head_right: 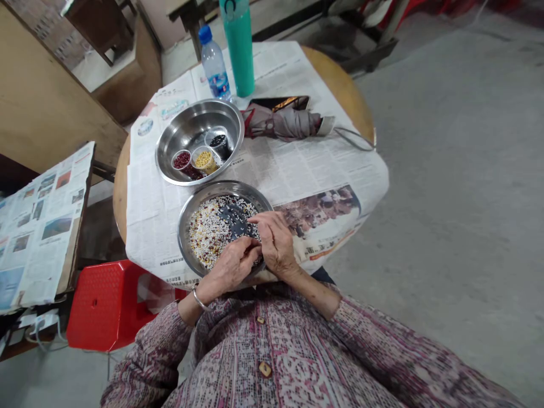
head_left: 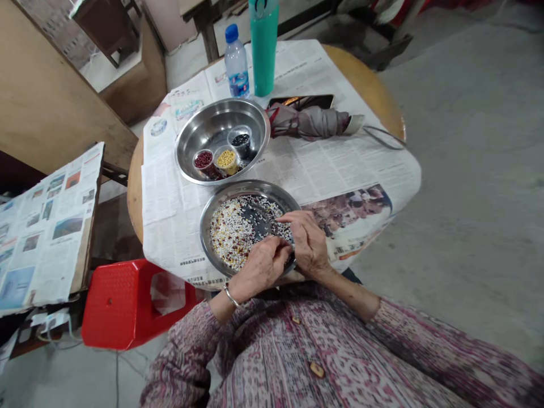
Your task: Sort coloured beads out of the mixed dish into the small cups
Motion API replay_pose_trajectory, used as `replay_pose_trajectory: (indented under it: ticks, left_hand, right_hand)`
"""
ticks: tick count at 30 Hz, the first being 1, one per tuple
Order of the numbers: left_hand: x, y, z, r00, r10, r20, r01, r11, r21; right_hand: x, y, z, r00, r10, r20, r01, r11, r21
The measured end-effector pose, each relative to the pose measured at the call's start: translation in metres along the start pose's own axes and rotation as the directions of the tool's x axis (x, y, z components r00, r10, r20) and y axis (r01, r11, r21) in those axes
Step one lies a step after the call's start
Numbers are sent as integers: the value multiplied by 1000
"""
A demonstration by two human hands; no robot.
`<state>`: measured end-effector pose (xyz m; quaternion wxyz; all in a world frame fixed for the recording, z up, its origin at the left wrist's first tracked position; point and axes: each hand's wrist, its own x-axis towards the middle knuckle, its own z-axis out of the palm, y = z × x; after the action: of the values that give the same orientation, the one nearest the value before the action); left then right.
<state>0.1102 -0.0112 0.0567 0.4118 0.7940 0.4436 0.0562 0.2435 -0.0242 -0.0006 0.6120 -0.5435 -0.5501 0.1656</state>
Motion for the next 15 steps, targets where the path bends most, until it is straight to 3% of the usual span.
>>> replay_pose_trajectory:
  ticks: [9, 15]
  left_hand:
    - [11, 9, -5, 990, -142, 26, 144, 981, -133]
    - [13, 6, -5, 996, -78, 37, 83, 985, -150]
  right_hand:
    - [1, 0, 0, 1000, 1, 5, -1, 1000, -17]
    - [1, -1, 0, 1000, 6, 7, -6, 1000, -14]
